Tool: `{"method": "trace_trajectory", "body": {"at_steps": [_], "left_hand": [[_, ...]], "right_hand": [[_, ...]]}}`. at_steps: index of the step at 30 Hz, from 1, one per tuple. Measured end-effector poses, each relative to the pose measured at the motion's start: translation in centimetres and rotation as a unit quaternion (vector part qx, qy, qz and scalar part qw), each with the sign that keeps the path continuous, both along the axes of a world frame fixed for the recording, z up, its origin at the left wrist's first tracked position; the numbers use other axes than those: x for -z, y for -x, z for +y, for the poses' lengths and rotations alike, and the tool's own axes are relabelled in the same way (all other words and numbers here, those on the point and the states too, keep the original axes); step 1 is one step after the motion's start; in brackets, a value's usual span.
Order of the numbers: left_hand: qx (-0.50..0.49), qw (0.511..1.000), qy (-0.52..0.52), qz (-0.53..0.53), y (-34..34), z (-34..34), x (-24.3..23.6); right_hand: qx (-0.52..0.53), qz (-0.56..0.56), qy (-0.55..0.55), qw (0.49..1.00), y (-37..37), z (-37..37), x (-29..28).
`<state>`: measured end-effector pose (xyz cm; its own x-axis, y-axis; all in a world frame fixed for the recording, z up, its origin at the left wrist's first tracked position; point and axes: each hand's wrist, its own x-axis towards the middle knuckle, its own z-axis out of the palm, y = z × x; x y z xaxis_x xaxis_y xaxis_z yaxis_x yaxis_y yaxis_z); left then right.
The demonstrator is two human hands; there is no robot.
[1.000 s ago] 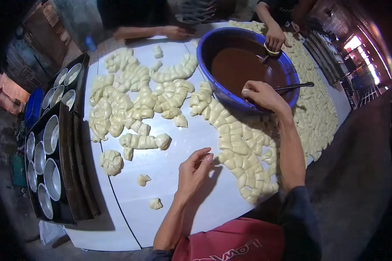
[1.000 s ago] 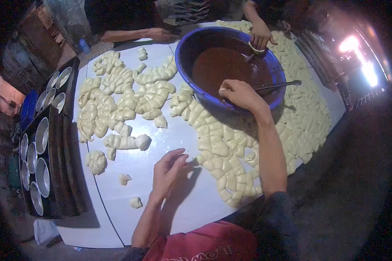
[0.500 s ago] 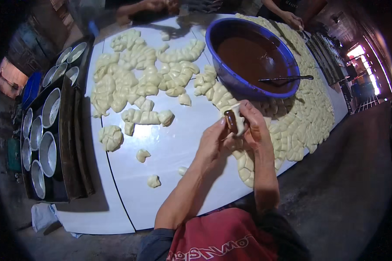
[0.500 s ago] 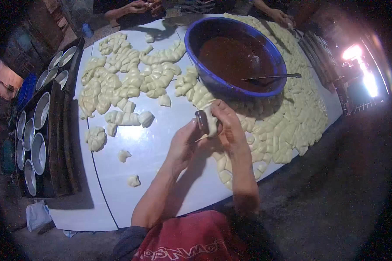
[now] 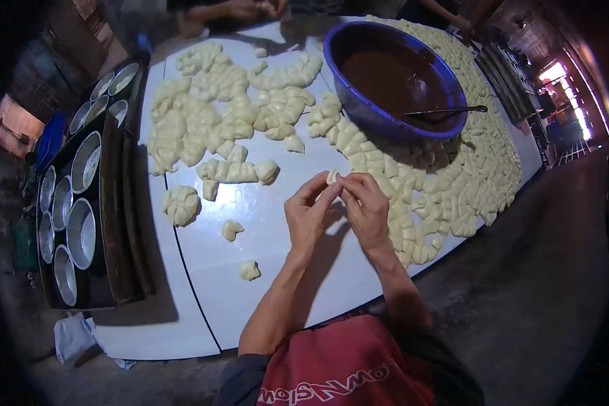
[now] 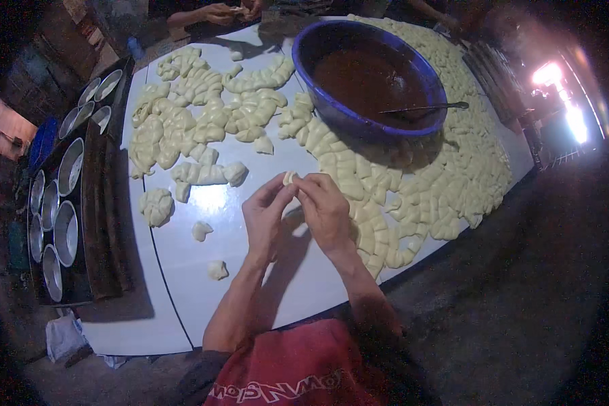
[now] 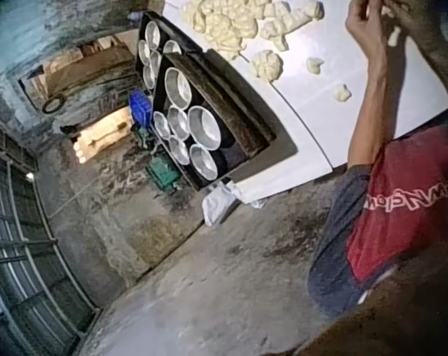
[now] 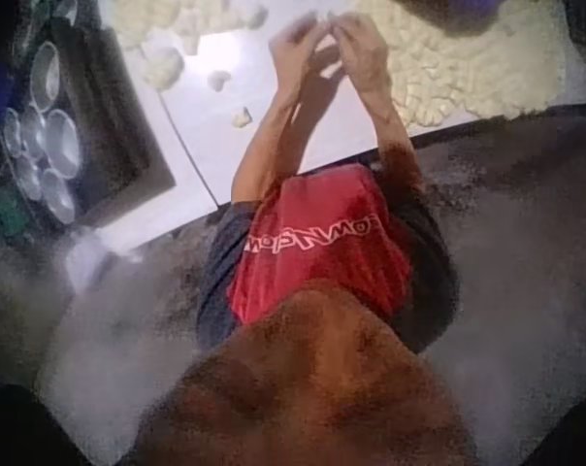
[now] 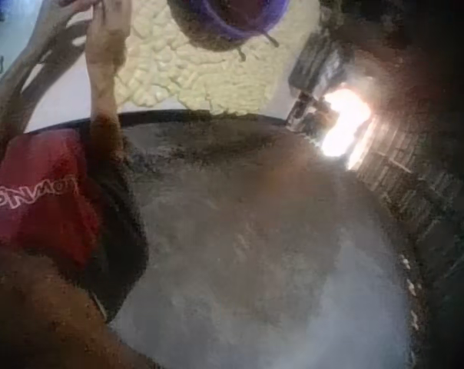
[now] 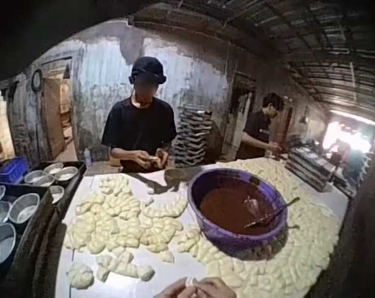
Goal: The person prepares individual portions of dough by hand, dipping each piece into a dark liquid in a bowl and folding them before placing the finished rolls into round metal tins on a tray.
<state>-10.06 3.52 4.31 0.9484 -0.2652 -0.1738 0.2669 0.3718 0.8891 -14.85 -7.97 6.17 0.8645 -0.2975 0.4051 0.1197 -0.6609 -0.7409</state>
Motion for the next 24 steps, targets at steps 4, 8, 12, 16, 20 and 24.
{"method": "trace_trajectory", "body": {"at_steps": [4, 8, 12, 16, 20, 24], "left_hand": [[0.071, 0.996, 0.007, 0.049, -1.5, 0.9, -2.1], [0.170, 0.982, -0.023, 0.082, -2.9, 2.6, -2.6], [0.138, 0.986, -0.038, 0.090, -2.9, 3.1, -1.6], [0.160, 0.983, -0.047, 0.073, -1.9, 2.8, -2.4], [0.179, 0.980, -0.071, 0.047, -1.1, 2.4, -3.0], [0.189, 0.978, -0.079, 0.032, -1.0, 3.5, -2.1]], "right_hand": [[-0.034, 0.082, -0.364, 0.927, -0.7, -0.7, -0.2], [-0.073, 0.179, -0.353, 0.915, 0.4, -1.2, -1.3], [-0.139, 0.142, -0.436, 0.878, 1.8, -0.1, -1.8], [-0.145, 0.091, -0.353, 0.920, 1.3, -1.4, -0.1], [-0.158, -0.005, -0.316, 0.935, 0.6, -2.1, 0.2], [-0.084, -0.041, -0.389, 0.916, -0.4, 0.0, 2.1]]}}
